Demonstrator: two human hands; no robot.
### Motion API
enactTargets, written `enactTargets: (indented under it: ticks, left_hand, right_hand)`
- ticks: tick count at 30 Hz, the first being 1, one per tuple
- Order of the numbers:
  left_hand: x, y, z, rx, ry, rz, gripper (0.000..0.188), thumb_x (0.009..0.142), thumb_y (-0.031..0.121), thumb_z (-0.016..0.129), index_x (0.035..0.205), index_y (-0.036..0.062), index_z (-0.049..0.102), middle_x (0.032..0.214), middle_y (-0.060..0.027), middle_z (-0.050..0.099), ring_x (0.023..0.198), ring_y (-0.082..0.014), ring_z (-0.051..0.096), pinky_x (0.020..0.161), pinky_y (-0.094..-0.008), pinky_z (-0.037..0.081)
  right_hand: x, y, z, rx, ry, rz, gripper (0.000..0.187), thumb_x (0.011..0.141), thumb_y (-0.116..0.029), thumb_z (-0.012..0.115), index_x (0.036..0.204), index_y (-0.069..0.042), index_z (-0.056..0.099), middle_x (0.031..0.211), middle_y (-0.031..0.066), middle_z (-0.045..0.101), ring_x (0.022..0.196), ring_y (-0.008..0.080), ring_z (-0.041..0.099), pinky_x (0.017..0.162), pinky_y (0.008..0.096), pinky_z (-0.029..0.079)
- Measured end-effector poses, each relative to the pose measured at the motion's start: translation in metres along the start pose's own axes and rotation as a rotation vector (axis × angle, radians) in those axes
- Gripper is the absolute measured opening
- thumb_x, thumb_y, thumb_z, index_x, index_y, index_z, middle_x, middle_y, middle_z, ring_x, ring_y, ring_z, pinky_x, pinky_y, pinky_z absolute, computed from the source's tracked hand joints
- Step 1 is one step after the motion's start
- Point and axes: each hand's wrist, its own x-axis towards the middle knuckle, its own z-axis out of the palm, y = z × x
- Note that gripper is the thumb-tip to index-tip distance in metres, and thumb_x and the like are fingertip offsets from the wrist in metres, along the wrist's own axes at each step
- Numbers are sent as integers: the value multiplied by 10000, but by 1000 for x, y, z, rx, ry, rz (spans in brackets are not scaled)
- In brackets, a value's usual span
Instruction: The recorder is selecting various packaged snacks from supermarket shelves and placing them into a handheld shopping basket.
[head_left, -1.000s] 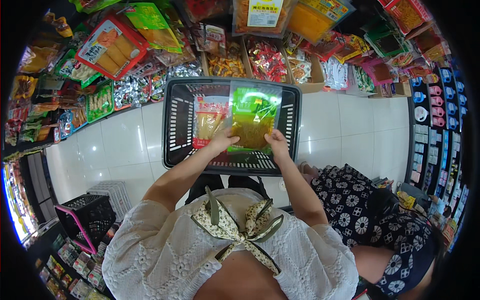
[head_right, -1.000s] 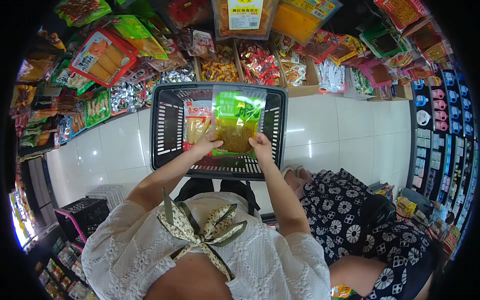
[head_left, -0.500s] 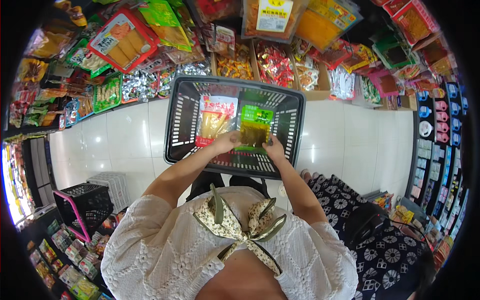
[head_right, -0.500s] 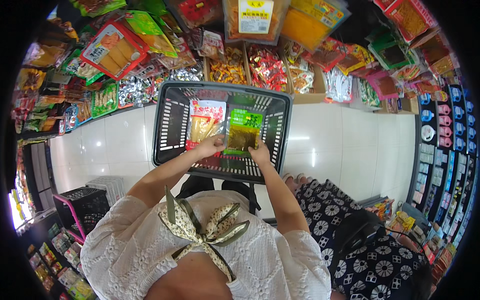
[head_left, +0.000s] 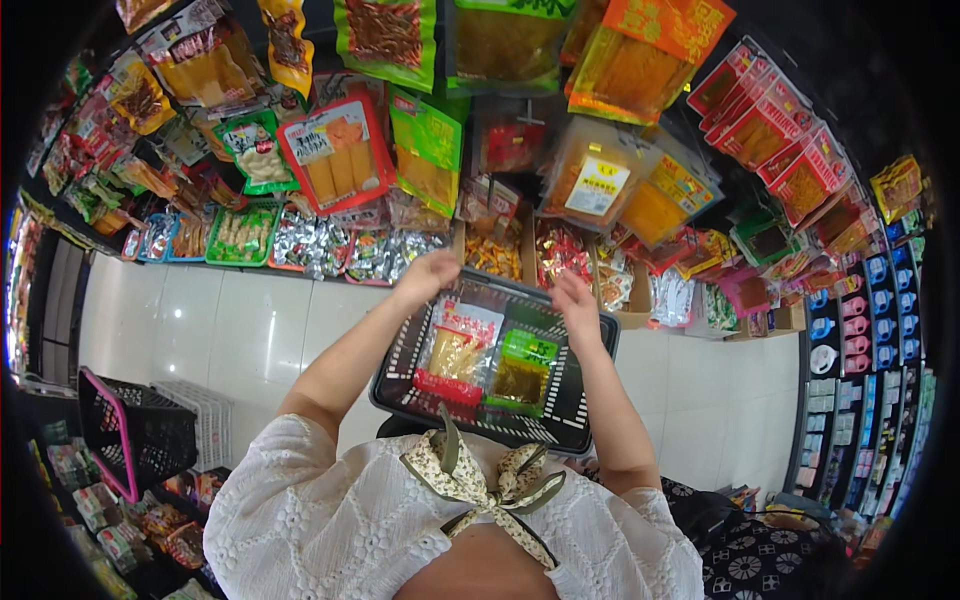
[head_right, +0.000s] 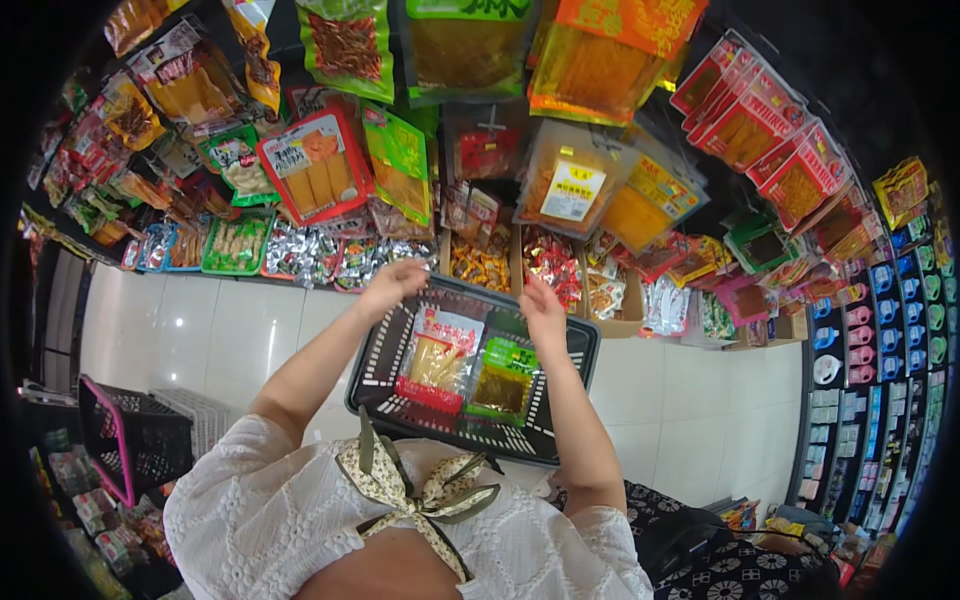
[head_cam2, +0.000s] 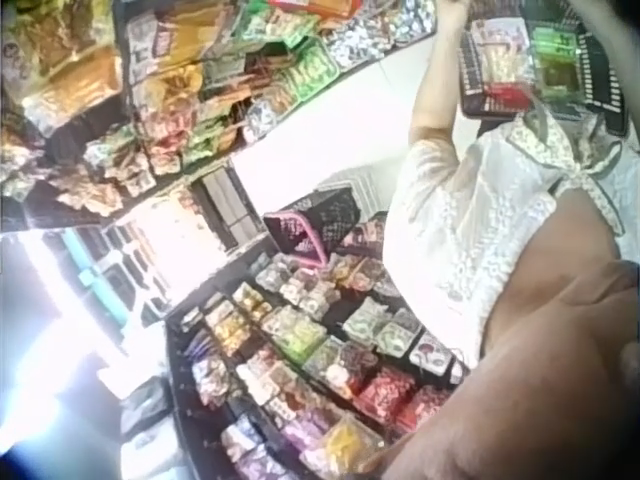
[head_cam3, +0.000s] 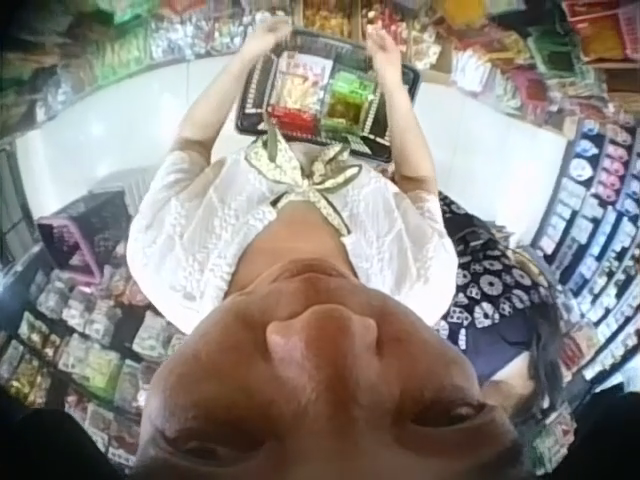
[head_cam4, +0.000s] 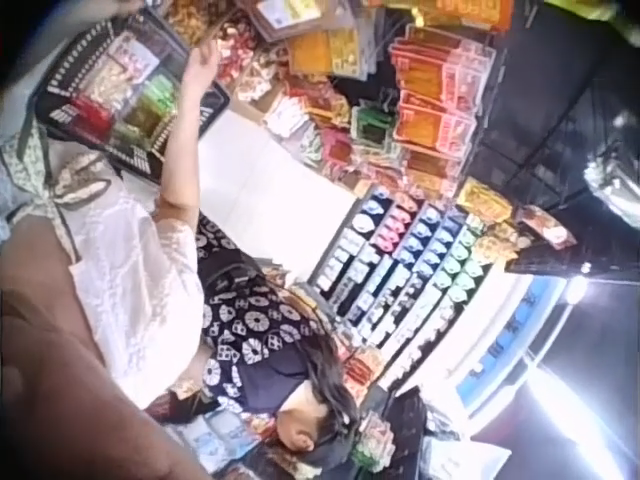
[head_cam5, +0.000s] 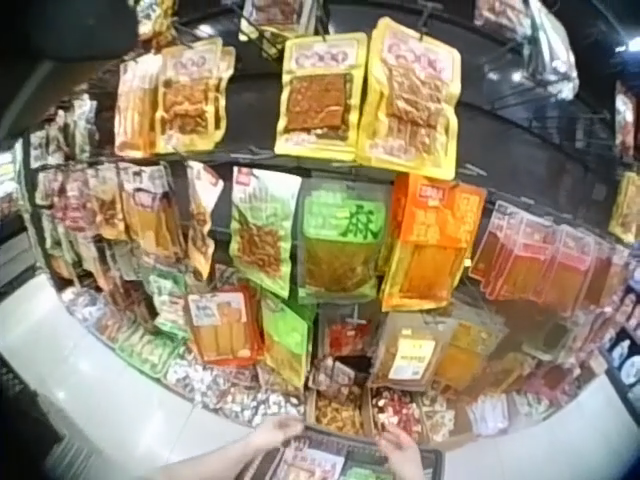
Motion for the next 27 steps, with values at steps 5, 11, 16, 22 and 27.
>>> enactTargets:
  ticks: [5, 11, 16, 22, 27]
  left_hand:
    - [44, 126, -36, 105, 113, 476, 493, 786, 130, 605, 1201, -21, 387, 1142, -162, 505, 1061, -221, 496, 894, -308, 401]
    - [93, 219, -41, 314, 180, 813, 727, 755, 198, 636, 1310, -5, 213, 1272, -236, 362, 1156, -299, 413, 937, -362, 364]
    - [133, 235, -43, 591, 460, 888, 866, 709, 284, 657, 1332, -7, 131, 1276, -271, 332, 1160, -344, 393, 959, -357, 326]
    - [154, 238, -41, 238, 271, 688, 897, 666, 297, 702, 1314, -24, 171, 1185, -228, 455, 1074, -298, 478, 896, -333, 376]
    - [139, 238, -29, 81, 170, 674, 808, 647, 186, 743, 1262, -43, 271, 1092, -160, 532, 993, -207, 533, 837, -302, 423]
  right_hand:
    - [39, -123, 55, 38, -71, -234, 464, 817, -84, 547, 1245, -23, 377, 1182, 145, 478, 1059, 193, 477, 891, 288, 377]
    - [96, -213, 96, 5, -49, -503, 597, 801, -104, 576, 1304, -10, 268, 1299, 186, 344, 1189, 232, 363, 944, 308, 337]
    - [146, -253, 105, -60, 61, -530, 729, 768, -144, 612, 1332, 6, 175, 1352, 204, 258, 1246, 263, 279, 991, 325, 265]
    - [174, -255, 115, -98, 103, -477, 808, 728, -172, 652, 1341, 1, 156, 1353, 221, 245, 1260, 272, 252, 996, 331, 242]
    - [179, -245, 101, -79, 23, -363, 790, 723, -184, 669, 1328, 8, 199, 1326, 207, 305, 1220, 256, 323, 981, 317, 263]
